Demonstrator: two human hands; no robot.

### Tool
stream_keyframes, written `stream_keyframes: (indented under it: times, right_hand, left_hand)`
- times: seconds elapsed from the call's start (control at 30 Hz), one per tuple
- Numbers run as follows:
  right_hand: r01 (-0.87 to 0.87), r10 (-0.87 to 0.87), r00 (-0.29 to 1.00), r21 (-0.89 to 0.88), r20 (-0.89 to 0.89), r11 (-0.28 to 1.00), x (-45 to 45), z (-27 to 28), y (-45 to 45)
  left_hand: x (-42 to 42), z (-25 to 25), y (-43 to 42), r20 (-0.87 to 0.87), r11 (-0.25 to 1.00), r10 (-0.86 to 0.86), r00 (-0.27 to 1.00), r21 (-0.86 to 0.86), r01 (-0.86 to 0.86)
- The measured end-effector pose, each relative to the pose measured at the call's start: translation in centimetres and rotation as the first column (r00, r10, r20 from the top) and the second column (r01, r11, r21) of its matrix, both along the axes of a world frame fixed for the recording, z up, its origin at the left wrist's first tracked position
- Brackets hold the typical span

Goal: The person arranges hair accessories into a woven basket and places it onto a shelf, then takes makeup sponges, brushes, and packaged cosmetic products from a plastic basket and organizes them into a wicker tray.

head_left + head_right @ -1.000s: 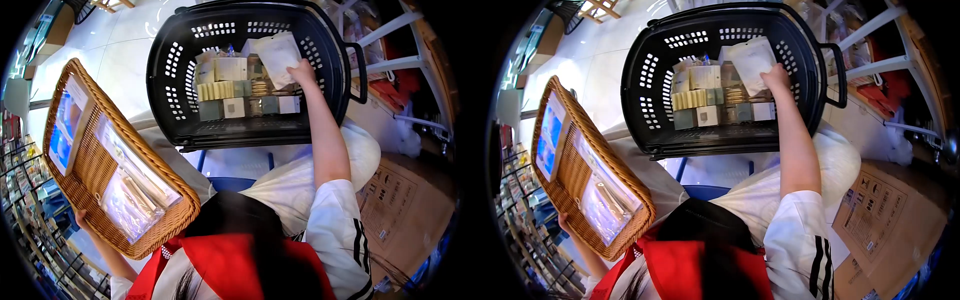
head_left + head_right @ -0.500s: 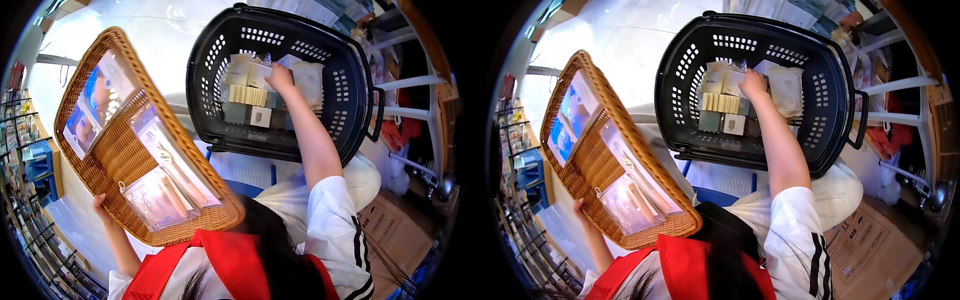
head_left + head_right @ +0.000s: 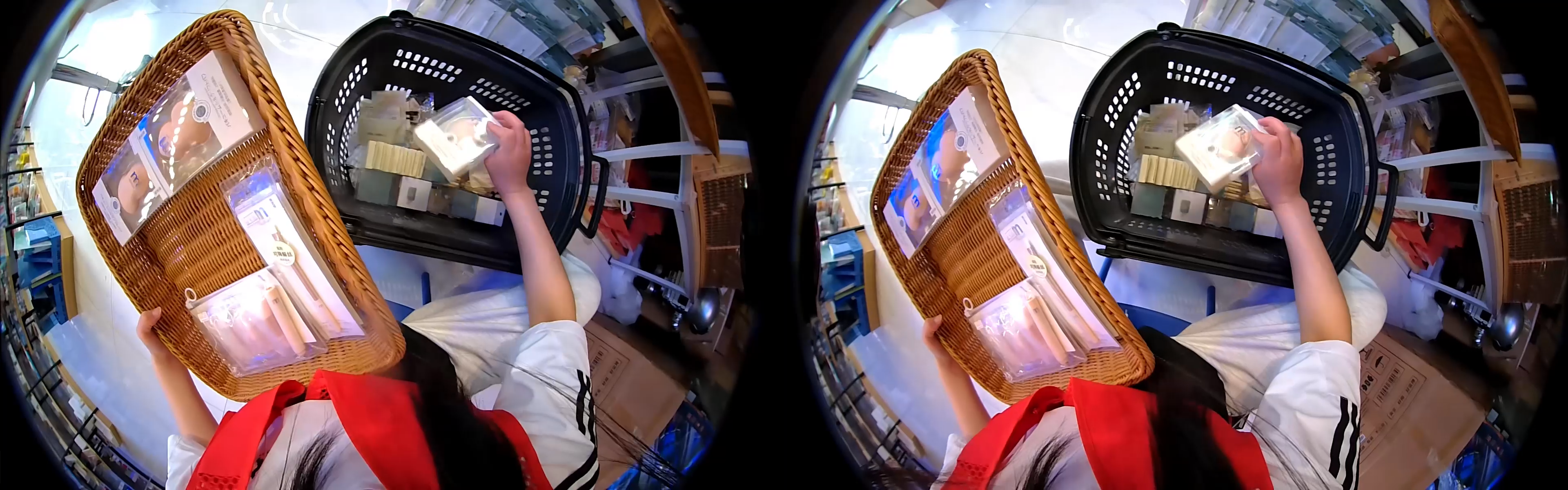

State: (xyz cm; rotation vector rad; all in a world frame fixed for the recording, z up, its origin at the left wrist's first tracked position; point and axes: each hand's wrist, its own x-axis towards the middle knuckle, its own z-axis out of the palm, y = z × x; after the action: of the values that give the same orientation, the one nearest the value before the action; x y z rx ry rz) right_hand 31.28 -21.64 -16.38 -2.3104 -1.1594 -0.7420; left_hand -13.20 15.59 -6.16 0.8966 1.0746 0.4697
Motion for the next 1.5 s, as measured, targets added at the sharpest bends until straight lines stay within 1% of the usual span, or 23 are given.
stream_keyframes:
  times: [0.07,0.2,0.23,0.27,0.3,0.33,0.37,0.4,0.47,0.5,0.53,0.6,0.63,0.7,0.73,0.8,0.9,1.0,1.03,1.13,1.23,1.33,1.5]
  right_hand:
    - [-0.019,0.010,0.995,0.084,0.103,0.996,-0.3,1.8,-0.1]
    - [-0.038,0.000,0.983,0.207,0.182,0.977,-1.6,5.8,0.3]
    - [-0.058,0.011,0.977,0.218,0.211,0.974,-2.4,7.2,0.5]
    - [-0.051,-0.004,0.971,0.224,0.240,0.973,-3.4,8.6,0.6]
    - [-0.085,0.023,0.965,0.231,0.260,0.969,-4.3,10.1,0.4]
    - [-0.074,0.000,0.959,0.249,0.284,0.966,-5.7,11.8,0.5]
    - [0.015,-0.052,0.982,0.200,0.183,0.980,-6.7,13.1,-0.1]
    - [-0.158,0.025,0.955,0.435,0.296,0.887,-8.3,14.3,1.9]
    - [-0.373,0.251,0.927,0.608,0.278,0.701,-11.1,15.7,4.1]
    - [-0.323,0.296,0.946,0.500,0.134,0.804,-13.1,16.6,4.4]
    - [-0.396,0.384,0.915,0.476,0.127,0.785,-14.8,16.9,6.3]
    - [-0.532,0.551,0.830,0.431,0.092,0.729,-18.0,17.3,10.2]
    - [-0.648,0.631,0.751,0.396,0.193,0.650,-19.0,16.9,12.5]
    - [-0.652,0.594,0.753,0.204,0.283,0.730,-20.5,16.7,15.3]
    - [-0.604,0.547,0.775,0.119,0.316,0.788,-21.3,16.3,16.4]
    - [-0.549,0.516,0.777,-0.012,0.362,0.836,-22.2,15.1,17.4]
    - [-0.459,0.454,0.829,-0.068,0.327,0.886,-23.1,14.1,17.1]
    - [-0.482,0.504,0.812,-0.151,0.293,0.863,-23.7,13.9,16.4]
    - [-0.456,0.510,0.835,-0.257,0.206,0.852,-23.8,13.4,15.8]
    - [-0.538,0.538,0.835,-0.377,-0.117,0.753,-24.5,14.4,14.8]
    - [-0.573,0.582,0.811,-0.279,-0.055,0.771,-24.5,15.1,16.1]
    - [-0.455,0.465,0.885,-0.229,-0.009,0.861,-25.2,13.0,18.4]
    - [-0.474,0.476,0.879,-0.189,-0.040,0.860,-25.5,11.8,19.4]
  left_hand:
    - [0.0,0.0,0.1,0.048,0.999,-0.043,0.998,-0.018,0.044]
    - [0.6,0.8,-0.3,0.072,0.977,-0.209,0.975,-0.028,0.212]
    - [1.5,1.1,-0.8,0.174,0.953,-0.299,0.938,-0.003,0.304]
    - [1.9,1.7,-1.5,0.179,0.955,-0.270,0.946,-0.078,0.288]
    - [1.7,1.9,-1.5,0.105,0.962,-0.268,0.958,-0.033,0.273]
    - [2.0,2.5,-1.9,0.140,0.949,-0.293,0.946,-0.081,0.306]
    - [1.6,2.1,-1.6,0.112,0.949,-0.287,0.951,-0.103,0.298]
    - [1.3,1.2,-1.3,0.163,0.952,-0.289,0.943,-0.054,0.301]
    - [1.5,0.8,-1.5,0.187,0.930,-0.356,0.916,-0.021,0.366]
    - [1.8,1.4,-1.8,0.204,0.928,-0.356,0.912,-0.038,0.371]
    - [2.0,1.2,-1.9,0.266,0.923,-0.360,0.894,-0.035,0.382]
    - [2.6,2.1,-2.4,0.304,0.911,-0.393,0.868,-0.002,0.413]
    - [2.6,2.7,-2.6,0.273,0.912,-0.393,0.878,-0.006,0.410]
    - [2.6,3.6,-3.2,0.208,0.914,-0.392,0.896,-0.022,0.405]
    - [2.3,3.8,-3.5,0.159,0.921,-0.381,0.911,-0.025,0.389]
    - [2.1,4.1,-3.9,0.058,0.933,-0.357,0.932,-0.030,0.359]
    - [2.1,3.9,-4.9,0.145,0.946,-0.320,0.936,-0.002,0.324]
    - [2.0,3.0,-5.1,0.194,0.942,-0.323,0.926,-0.024,0.334]
    - [2.0,2.8,-5.2,0.212,0.939,-0.328,0.921,-0.033,0.342]
    - [2.1,2.6,-5.4,0.223,0.936,-0.335,0.915,-0.035,0.351]
    - [2.2,2.0,-4.9,0.210,0.930,-0.350,0.913,-0.039,0.366]
    - [2.4,2.2,-5.0,0.208,0.931,-0.349,0.914,-0.032,0.363]
    - [2.8,2.5,-5.3,0.188,0.945,-0.319,0.929,-0.008,0.326]
